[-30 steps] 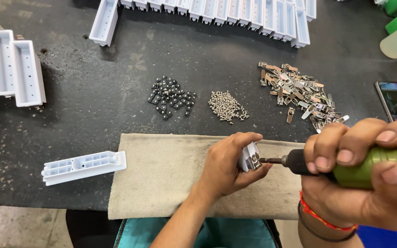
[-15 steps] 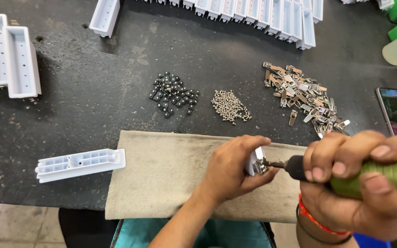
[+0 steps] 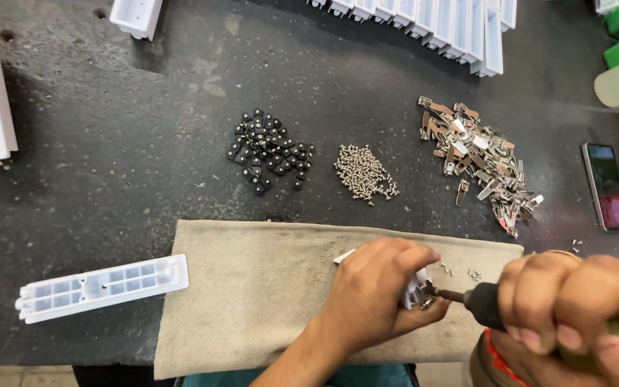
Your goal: The person assembles small metal clips and screws into white plastic housings using a green cordless screwdriver. They pick up components from piles on the table, insert them into the housings, and tighten the screws. Completed units are placed aside.
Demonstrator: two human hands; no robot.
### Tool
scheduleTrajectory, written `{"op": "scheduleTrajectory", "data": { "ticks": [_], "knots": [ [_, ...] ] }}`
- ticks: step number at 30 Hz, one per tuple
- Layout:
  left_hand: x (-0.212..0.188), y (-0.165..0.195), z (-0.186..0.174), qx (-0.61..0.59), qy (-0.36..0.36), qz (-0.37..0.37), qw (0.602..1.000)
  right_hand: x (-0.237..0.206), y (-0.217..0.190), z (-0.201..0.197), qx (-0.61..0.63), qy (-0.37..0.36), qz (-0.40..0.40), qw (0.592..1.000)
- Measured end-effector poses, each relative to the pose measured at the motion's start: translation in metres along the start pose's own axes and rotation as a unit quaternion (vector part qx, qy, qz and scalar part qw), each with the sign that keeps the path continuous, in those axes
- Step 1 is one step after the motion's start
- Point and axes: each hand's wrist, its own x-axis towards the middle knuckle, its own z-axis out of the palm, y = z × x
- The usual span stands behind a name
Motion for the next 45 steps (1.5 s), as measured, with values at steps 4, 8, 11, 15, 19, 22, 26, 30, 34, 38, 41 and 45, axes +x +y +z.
{"op": "scheduleTrajectory", "data": {
  "ticks": [4,8,11,15,19,22,26,30,34,38,41,45],
  "knots": [
    [0.001,0.000,0.003,0.000,-0.002,-0.003,1.000,0.011,-0.004,0.002,-0.012,-0.043,0.012,0.999],
    [0.004,-0.002,0.001,-0.005,-0.002,-0.009,1.000,0.016,-0.011,0.017,-0.016,0.000,0.033,0.999],
    [0.007,-0.005,0.000,0.002,-0.002,-0.007,1.000,0.015,-0.004,0.035,-0.005,0.077,0.015,0.997],
    [0.009,-0.010,-0.002,0.010,0.002,-0.003,1.000,0.028,0.007,0.037,-0.027,0.116,-0.009,0.993],
    [0.008,-0.012,-0.009,-0.004,-0.015,-0.013,1.000,0.025,0.007,0.030,-0.064,0.091,-0.049,0.993],
    [0.008,-0.011,-0.019,-0.009,-0.033,-0.008,0.999,0.015,0.019,0.014,-0.062,0.063,-0.083,0.993],
    [0.016,-0.005,-0.032,0.062,-0.033,0.057,0.996,-0.014,0.064,-0.033,-0.093,0.236,-0.027,0.967],
    [0.047,-0.011,-0.081,0.198,0.068,0.082,0.974,-0.058,0.111,-0.093,-0.087,0.344,0.075,0.932],
    [0.103,-0.048,-0.177,0.413,0.142,-0.002,0.900,-0.082,0.131,-0.132,-0.045,0.233,0.143,0.961],
    [0.123,-0.087,-0.249,0.597,0.104,-0.096,0.790,-0.079,0.148,-0.128,0.145,0.237,0.252,0.927],
    [0.126,-0.111,-0.281,0.635,0.128,-0.124,0.752,-0.093,0.158,-0.107,-0.071,0.219,0.135,0.964],
    [0.123,-0.124,-0.307,0.667,0.133,-0.155,0.716,-0.112,0.158,-0.087,-0.098,0.319,0.116,0.936]
  ]
}}
